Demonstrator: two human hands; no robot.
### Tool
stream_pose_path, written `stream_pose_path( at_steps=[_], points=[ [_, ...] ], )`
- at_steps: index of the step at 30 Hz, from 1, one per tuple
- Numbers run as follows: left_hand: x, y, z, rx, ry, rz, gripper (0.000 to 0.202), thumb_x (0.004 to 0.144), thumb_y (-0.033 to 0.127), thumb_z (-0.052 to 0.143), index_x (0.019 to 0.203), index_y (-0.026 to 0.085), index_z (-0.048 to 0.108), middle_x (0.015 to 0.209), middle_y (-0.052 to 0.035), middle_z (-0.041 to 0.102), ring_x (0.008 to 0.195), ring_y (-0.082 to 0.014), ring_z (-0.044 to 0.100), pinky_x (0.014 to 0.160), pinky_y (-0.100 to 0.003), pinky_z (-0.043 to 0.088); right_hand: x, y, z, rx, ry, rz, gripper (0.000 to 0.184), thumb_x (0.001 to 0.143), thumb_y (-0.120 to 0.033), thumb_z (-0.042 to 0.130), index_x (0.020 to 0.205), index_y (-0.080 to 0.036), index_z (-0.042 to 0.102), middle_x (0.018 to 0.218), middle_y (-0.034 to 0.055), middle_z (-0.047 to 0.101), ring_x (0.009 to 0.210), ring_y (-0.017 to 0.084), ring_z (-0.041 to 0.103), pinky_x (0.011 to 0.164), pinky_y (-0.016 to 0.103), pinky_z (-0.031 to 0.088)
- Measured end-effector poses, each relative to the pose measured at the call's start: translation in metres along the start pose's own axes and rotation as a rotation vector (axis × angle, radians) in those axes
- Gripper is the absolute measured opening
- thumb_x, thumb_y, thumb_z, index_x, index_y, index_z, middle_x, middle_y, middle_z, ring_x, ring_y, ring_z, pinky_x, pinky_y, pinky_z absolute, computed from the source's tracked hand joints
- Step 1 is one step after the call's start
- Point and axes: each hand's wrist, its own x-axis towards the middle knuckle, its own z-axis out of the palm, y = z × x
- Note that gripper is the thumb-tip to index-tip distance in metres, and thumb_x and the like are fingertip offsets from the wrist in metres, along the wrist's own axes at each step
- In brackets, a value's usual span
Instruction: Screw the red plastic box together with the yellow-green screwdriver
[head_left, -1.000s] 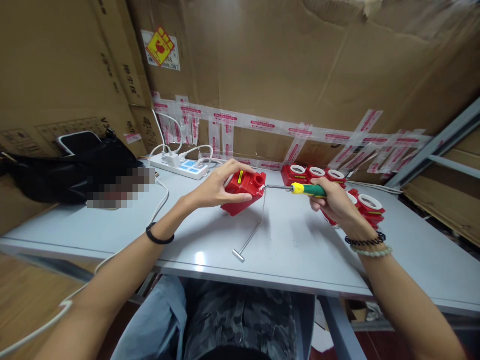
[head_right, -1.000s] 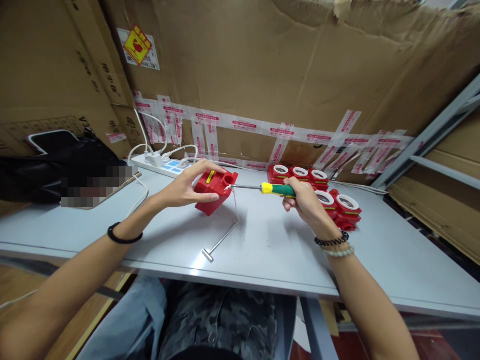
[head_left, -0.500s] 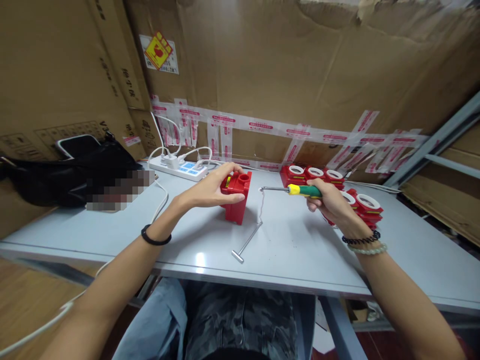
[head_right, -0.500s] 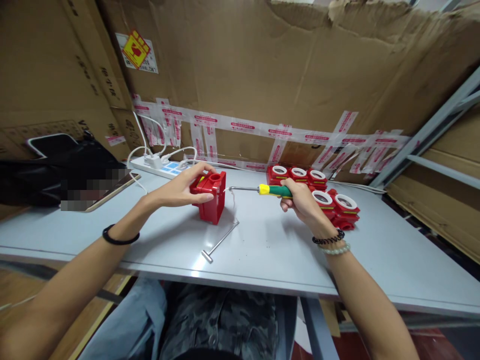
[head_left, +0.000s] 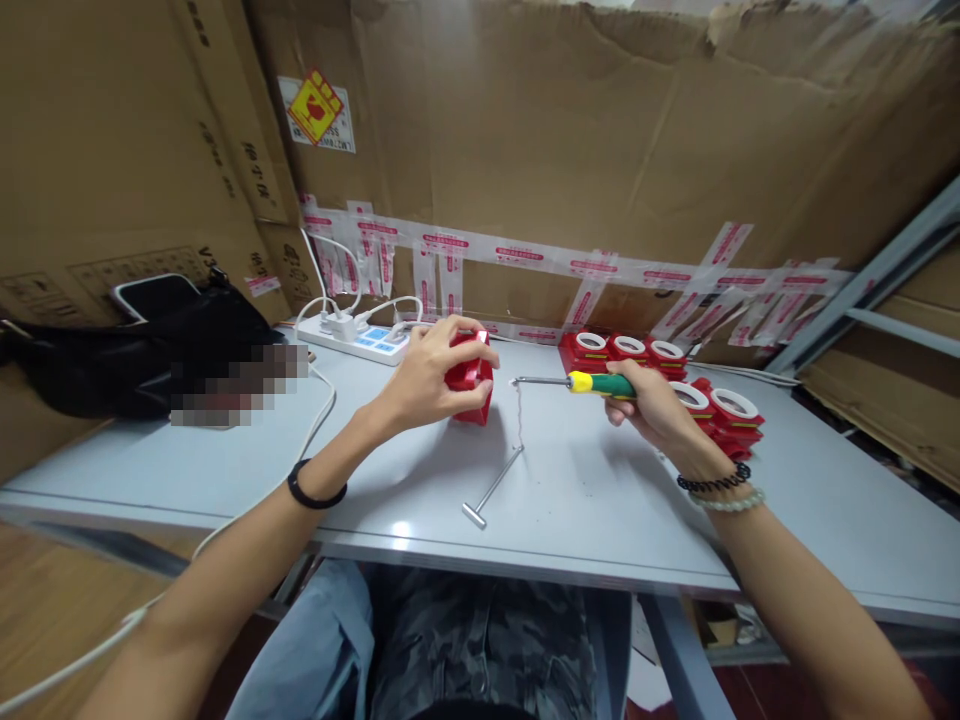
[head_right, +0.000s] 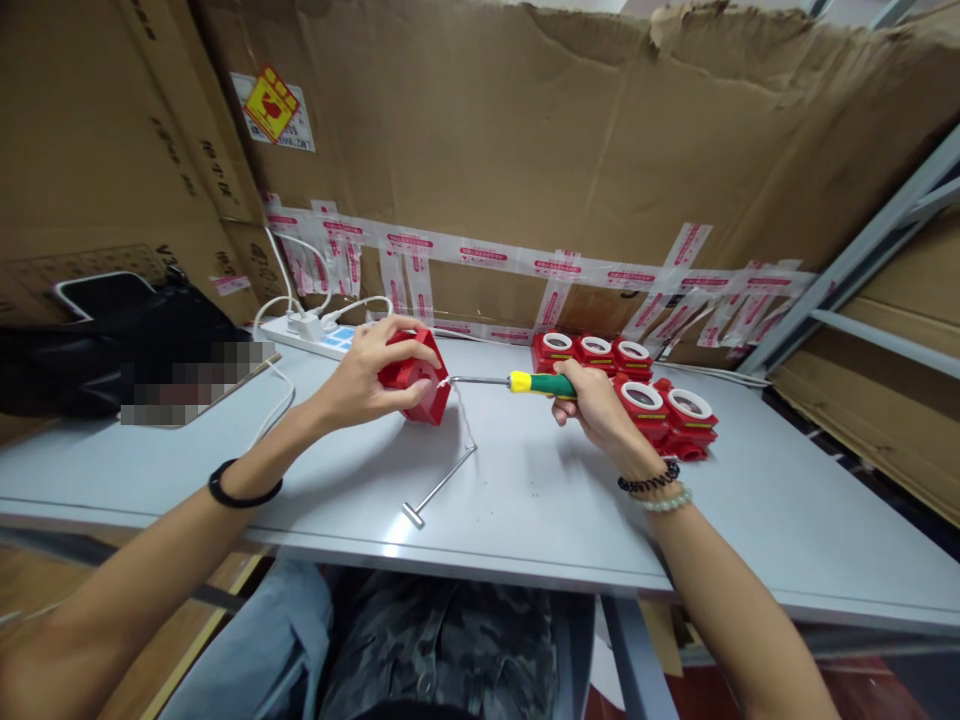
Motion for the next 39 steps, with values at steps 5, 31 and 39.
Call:
stream_pose_path(
  at_steps=[5, 31, 39],
  points=[
    [-0.002, 0.014, 0.002, 0.004, 0.065, 0.031, 0.018, 0.081, 0.039, 0.06, 0.086, 0.023, 0.066, 0.115, -0.006, 0.051, 0.11, -0.0237, 0.05, 0.095, -0.042, 0.028, -0.001, 0.003, 0.005, -0.002, 0.006, -0.03, 0.035, 0.078, -0.033, 0.054, 0.048, -0.021, 0.04, 0.033, -0.0072, 0.033, 0.032, 0.009, 0.042, 0.038, 0.023, 0.037],
    [-0.004, 0.02, 0.013, 0.152, 0.034, 0.145, 0.009, 0.078, 0.031, 0.062, 0.079, 0.024, 0.068, 0.116, -0.0096, 0.052, 0.108, -0.0253, 0.051, 0.086, -0.043, 0.027, -0.029, -0.009, 0.026, -0.399, 0.398, -0.857, 0.016, 0.08, -0.031, 0.063, 0.076, -0.021, 0.052, 0.064, -0.0018, 0.059, 0.054, 0.012, 0.056, 0.055, 0.026, 0.047],
    [-0.006, 0.021, 0.02, 0.26, 0.049, 0.232, 0.007, 0.076, 0.029, 0.063, 0.08, 0.026, 0.067, 0.114, -0.0093, 0.055, 0.101, -0.0262, 0.052, 0.081, -0.043, 0.026, -0.035, -0.006, 0.064, -0.796, -0.131, -0.504, 0.031, 0.078, -0.046, 0.062, 0.074, -0.016, 0.07, 0.064, 0.0011, 0.065, 0.058, 0.012, 0.053, 0.056, 0.025, 0.039]
  ],
)
